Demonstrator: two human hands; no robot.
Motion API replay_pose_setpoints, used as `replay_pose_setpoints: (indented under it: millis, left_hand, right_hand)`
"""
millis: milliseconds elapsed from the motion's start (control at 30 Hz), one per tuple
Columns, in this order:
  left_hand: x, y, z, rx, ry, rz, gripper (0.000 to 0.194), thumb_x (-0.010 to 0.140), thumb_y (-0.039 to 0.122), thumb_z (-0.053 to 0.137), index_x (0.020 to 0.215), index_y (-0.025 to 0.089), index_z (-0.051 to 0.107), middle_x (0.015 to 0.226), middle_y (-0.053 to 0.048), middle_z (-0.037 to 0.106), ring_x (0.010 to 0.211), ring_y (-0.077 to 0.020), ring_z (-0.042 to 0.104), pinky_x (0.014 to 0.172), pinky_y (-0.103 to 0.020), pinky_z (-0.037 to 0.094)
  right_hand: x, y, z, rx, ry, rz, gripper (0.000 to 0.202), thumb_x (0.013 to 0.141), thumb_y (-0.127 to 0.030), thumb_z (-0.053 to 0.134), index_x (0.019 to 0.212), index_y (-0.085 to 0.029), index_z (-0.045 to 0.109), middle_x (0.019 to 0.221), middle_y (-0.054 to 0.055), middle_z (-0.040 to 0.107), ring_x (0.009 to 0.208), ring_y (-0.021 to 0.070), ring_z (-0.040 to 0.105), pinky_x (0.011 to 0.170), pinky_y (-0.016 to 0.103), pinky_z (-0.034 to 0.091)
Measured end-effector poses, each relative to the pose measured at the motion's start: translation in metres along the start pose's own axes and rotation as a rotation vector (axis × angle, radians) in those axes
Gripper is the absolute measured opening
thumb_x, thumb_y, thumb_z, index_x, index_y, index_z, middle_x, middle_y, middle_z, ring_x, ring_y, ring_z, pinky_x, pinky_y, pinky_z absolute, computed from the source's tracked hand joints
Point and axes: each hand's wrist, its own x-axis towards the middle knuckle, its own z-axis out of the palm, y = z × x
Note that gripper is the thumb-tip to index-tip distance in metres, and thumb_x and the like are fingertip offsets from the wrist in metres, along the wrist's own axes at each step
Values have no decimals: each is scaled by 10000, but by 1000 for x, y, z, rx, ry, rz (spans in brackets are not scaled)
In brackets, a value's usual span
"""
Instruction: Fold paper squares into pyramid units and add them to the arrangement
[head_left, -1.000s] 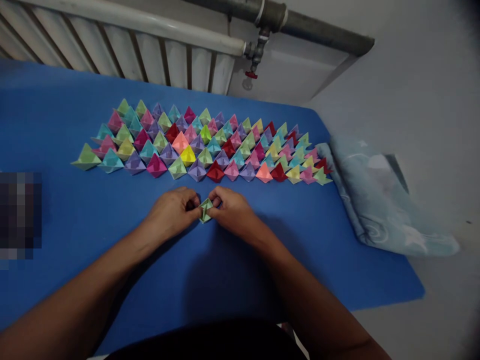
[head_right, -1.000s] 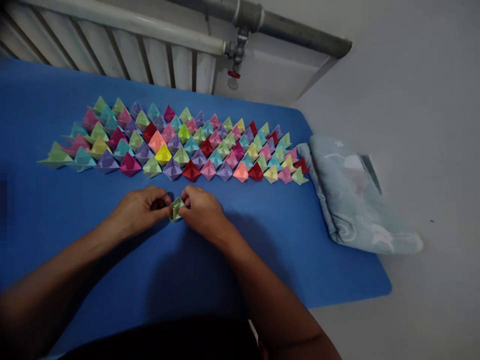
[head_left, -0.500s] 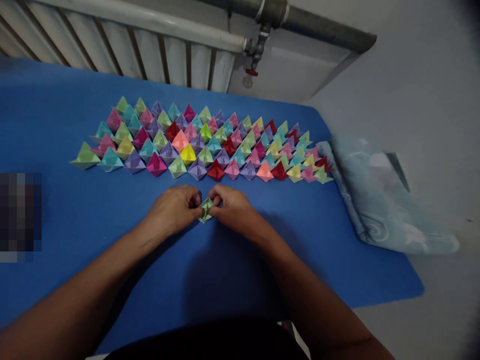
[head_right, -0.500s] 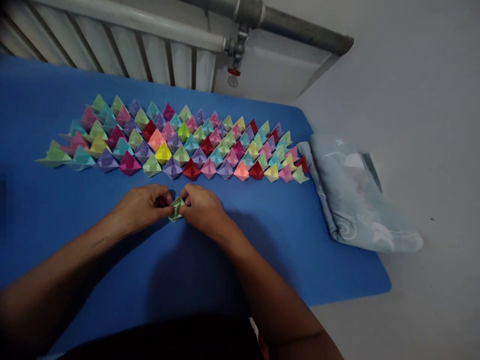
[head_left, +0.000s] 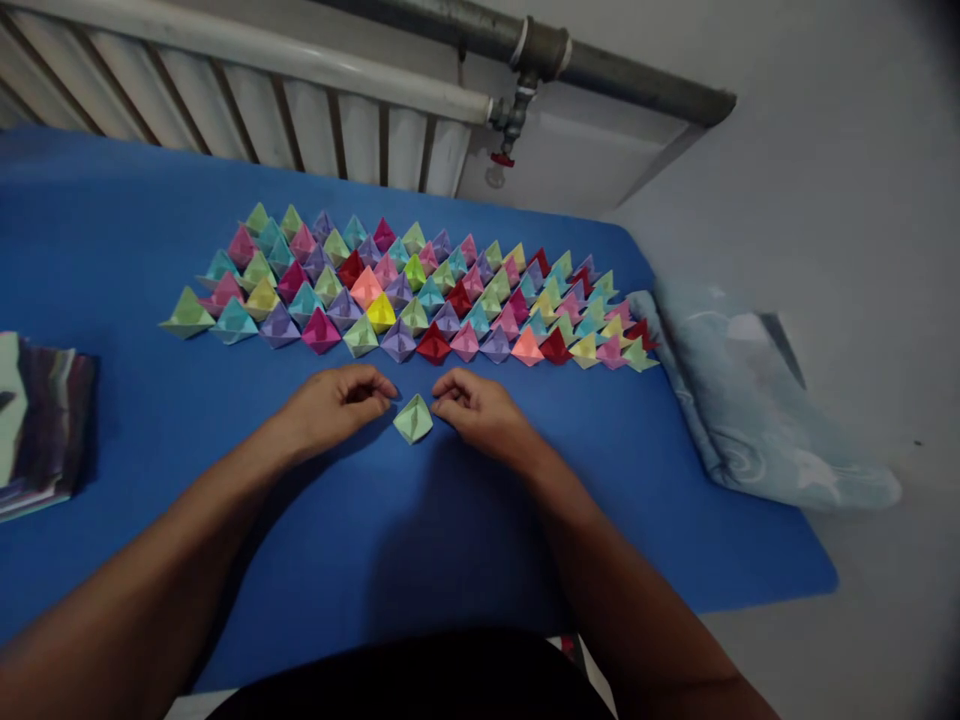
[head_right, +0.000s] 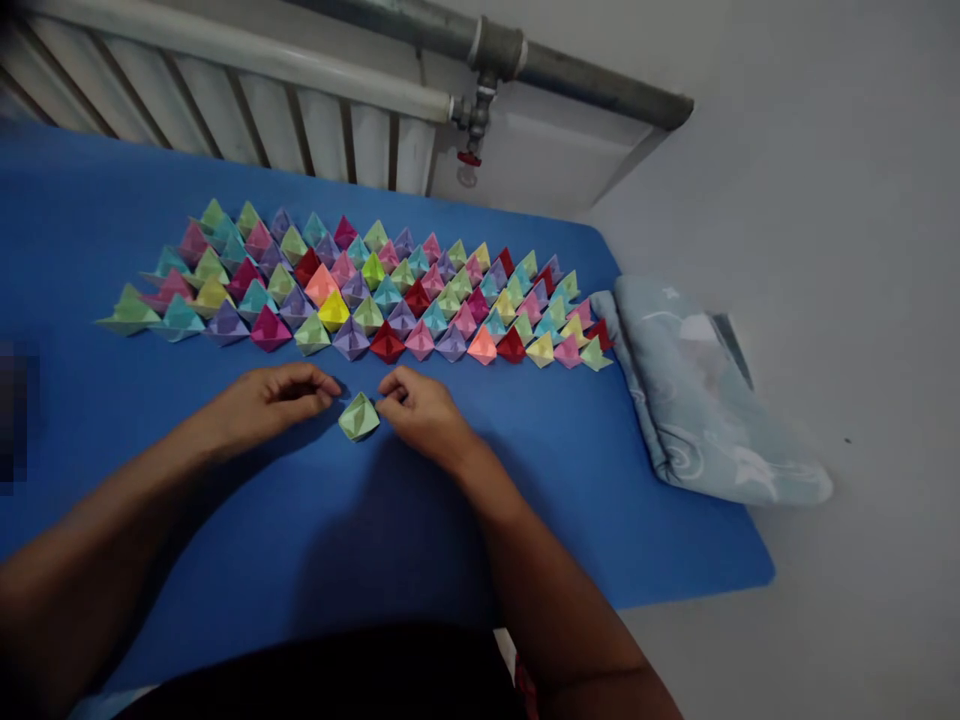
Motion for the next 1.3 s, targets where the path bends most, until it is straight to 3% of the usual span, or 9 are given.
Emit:
replay_pose_setpoints:
  millis: [200,367,467,567,767,1000,1167,1300]
  left_hand:
    - [-1,0,7,2,49,96,379,772,469,581,1001,193,703,902,-57,734,816,-225,669,743,-358,528]
    - [-1,4,15,98,77,217,353,811,404,565,1055,192,707,958,-63,712,742,-181,647,685,-325,529]
    - [4,7,19,150,96,363,344,829,349,566,1123,220,690,1173,-73,676,929,-199,659,777,-329,542]
    - [8,8,22,158,91,438,275,864,321,535,1069,228,694,1134,-54,697,1047,-206,644,884,-341,520]
    - [6,5,23,177,165,397,185,858,301,538,910,201,684,831,-13,672,735,-140,623,663,-264,483]
    - [-4,10,19,239,200,344,165,793,276,523,823,185,658,694,17,603,571,-107,520,561,-247,413]
    - [-7,10,12,288,139,350,129,738,272,530,714,191,628,752,-7,598,636,-133,544,614,-280,431]
    - [-9,14,11,206,74,284,178,753,337,545,768,190,644,818,-25,637,679,-149,574,630,-288,450]
  right_hand:
    - [-5,-1,-3,-115,-41,-13,44,781,-163,562,781,-184,601,638,-63,527,593,86,453,567,214,327]
    - [-7,-4,-2,-208,-61,-40,86,788,-132,561,733,-182,602,611,-64,523,578,82,438,584,224,307]
    - [-10,-7,-4,-251,-80,-70,114,768,-91,543,713,-185,577,595,-70,501,572,82,429,580,230,287]
    - [-18,-13,-5,-235,-94,-134,108,767,-92,546,728,-192,538,585,-81,471,560,79,423,584,230,293]
    - [-32,-25,6,-335,-145,-251,110,790,-184,649,852,-199,559,682,-64,522,623,92,465,627,229,327]
    - [-30,-23,4,-636,-124,-302,97,844,-111,548,852,-185,610,812,0,557,737,128,497,682,248,329]
    - [-29,-22,-4,-753,-123,-354,155,870,-95,507,840,-189,626,853,13,561,710,123,483,660,245,324]
    - [-24,-15,-6,-750,-129,-443,192,869,-66,471,846,-183,621,878,32,583,793,142,526,716,248,372]
